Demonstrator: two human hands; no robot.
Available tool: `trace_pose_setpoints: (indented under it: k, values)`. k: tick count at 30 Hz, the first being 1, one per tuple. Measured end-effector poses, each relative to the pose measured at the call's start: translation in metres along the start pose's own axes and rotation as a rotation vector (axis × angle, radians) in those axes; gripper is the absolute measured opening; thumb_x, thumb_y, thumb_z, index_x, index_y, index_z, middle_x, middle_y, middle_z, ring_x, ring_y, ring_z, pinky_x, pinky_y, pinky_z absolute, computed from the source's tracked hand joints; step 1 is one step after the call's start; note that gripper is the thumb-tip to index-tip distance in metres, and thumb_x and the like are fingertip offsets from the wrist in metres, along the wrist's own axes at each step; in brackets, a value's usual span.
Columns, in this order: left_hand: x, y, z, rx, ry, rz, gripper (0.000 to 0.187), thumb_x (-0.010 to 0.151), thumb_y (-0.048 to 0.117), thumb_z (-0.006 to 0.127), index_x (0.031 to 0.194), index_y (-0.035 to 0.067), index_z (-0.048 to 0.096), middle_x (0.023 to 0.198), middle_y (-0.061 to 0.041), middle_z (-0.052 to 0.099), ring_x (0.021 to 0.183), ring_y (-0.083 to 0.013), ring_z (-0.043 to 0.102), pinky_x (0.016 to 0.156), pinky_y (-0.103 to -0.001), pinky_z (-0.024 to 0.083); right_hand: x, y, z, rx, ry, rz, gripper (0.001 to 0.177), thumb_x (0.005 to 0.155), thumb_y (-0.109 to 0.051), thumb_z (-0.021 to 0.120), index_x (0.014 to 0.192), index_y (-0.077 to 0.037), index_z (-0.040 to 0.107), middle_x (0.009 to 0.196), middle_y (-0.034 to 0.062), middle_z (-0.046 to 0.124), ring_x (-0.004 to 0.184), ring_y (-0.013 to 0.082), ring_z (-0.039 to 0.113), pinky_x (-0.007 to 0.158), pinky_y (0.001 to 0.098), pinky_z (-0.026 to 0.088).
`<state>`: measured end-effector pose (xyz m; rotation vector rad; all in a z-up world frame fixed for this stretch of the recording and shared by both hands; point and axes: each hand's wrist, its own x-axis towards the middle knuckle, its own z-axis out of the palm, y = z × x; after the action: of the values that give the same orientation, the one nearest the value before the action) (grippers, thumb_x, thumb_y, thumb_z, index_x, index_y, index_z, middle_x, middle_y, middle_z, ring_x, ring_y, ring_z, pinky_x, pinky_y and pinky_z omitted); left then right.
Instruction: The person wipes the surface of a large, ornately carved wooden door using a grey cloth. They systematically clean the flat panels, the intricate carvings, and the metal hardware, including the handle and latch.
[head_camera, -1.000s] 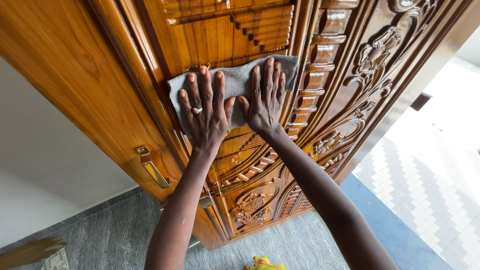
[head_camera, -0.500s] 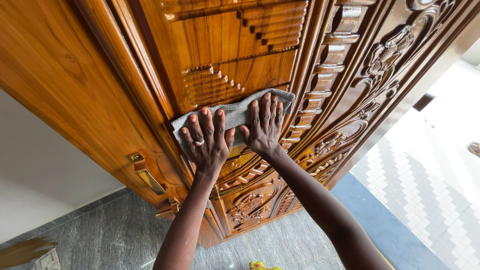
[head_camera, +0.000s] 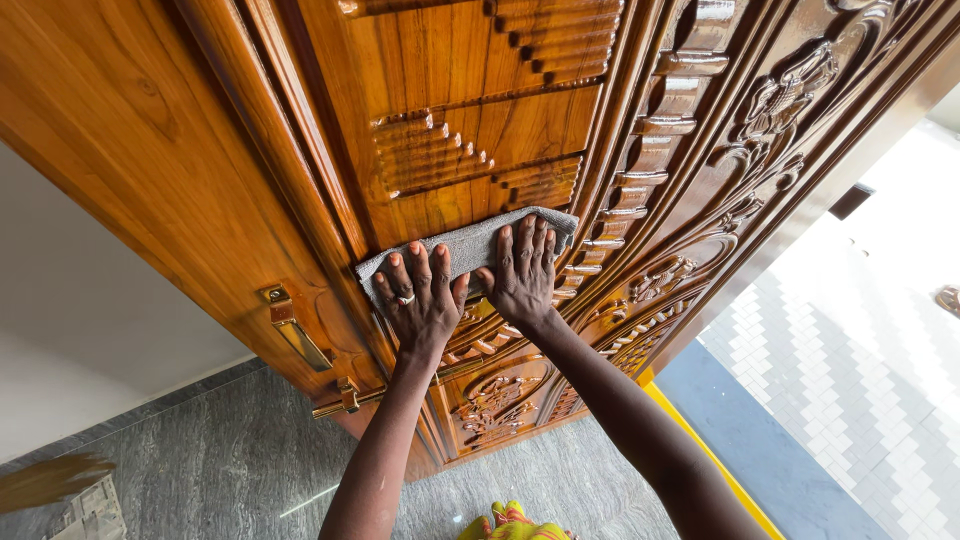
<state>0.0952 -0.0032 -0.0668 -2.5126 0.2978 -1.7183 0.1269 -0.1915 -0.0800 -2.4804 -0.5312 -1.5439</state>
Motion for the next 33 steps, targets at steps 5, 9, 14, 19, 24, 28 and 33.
trace_pose_setpoints:
  k: [5,9,14,19,24,28,33]
  values:
    - [-0.033,0.005,0.009,-0.026,-0.033,-0.017,0.073,0.113,0.058,0.04,0.17,0.017,0.018,0.175,-0.016,0.0,0.161,-0.0401,-0.007,0.129,-0.061,0.005,-0.029,-0.011,-0.003,0.032,-0.061,-0.013,0.078,0.112,-0.054,0.044,0.164,-0.003,0.017,0.168,0.0338,0.009,0.158,0.0499,0.007,0.129,0.0615,0.006]
    - [-0.073,0.009,0.014,-0.068,-0.094,-0.019,0.074,0.114,0.059,0.045,0.169,0.015,0.02,0.176,-0.016,-0.001,0.161,-0.041,-0.008,0.13,-0.061,0.008,-0.065,-0.023,-0.013,0.061,-0.315,0.055,0.082,0.104,-0.054,0.047,0.16,0.001,0.024,0.164,0.0354,0.016,0.155,0.0478,0.012,0.127,0.0582,0.009]
    - [-0.117,0.025,0.003,-0.033,-0.228,-0.039,0.072,0.109,0.057,0.047,0.167,0.019,0.026,0.175,-0.011,0.002,0.16,-0.0375,-0.006,0.13,-0.06,0.009,-0.106,-0.035,-0.033,0.059,-0.55,0.08,0.082,0.104,-0.054,0.046,0.16,0.002,0.023,0.164,0.0328,0.019,0.155,0.0445,0.016,0.128,0.0531,0.01]
    - [-0.114,0.043,-0.009,-0.137,-0.334,-0.102,0.069,0.109,0.055,0.044,0.165,0.019,0.028,0.174,-0.013,0.005,0.159,-0.0389,-0.002,0.127,-0.061,0.008,-0.098,-0.041,-0.036,0.253,-0.654,0.395,0.093,0.102,-0.064,0.03,0.16,0.006,0.008,0.167,0.033,0.008,0.156,0.0457,0.007,0.126,0.0532,0.006]
    - [-0.07,0.051,-0.004,-0.17,-0.415,-0.044,0.069,0.109,0.055,0.042,0.167,0.02,0.028,0.174,-0.013,0.011,0.16,-0.037,0.001,0.128,-0.057,0.008,-0.065,-0.034,-0.041,0.305,-0.392,0.464,0.105,0.1,-0.072,0.021,0.16,0.011,0.0,0.166,0.0365,-0.004,0.156,0.0484,-0.005,0.126,0.0552,-0.001]
    - [-0.027,0.065,0.003,-0.123,-0.278,-0.015,0.068,0.111,0.057,0.042,0.167,0.02,0.029,0.174,-0.011,0.011,0.16,-0.0378,0.004,0.129,-0.058,0.008,-0.024,-0.009,-0.05,0.23,-0.275,0.464,0.1,0.103,-0.069,0.022,0.161,0.009,-0.001,0.167,0.0357,-0.005,0.158,0.0483,-0.008,0.128,0.0567,-0.003]
    - [0.019,0.082,0.001,-0.04,-0.175,0.028,0.069,0.113,0.059,0.041,0.168,0.019,0.032,0.175,-0.012,0.012,0.159,-0.0389,0.005,0.126,-0.058,0.009,0.029,0.031,-0.066,0.165,-0.083,0.336,0.093,0.11,-0.063,0.028,0.163,0.007,0.0,0.171,0.0333,-0.005,0.161,0.0461,-0.007,0.133,0.0557,-0.002]
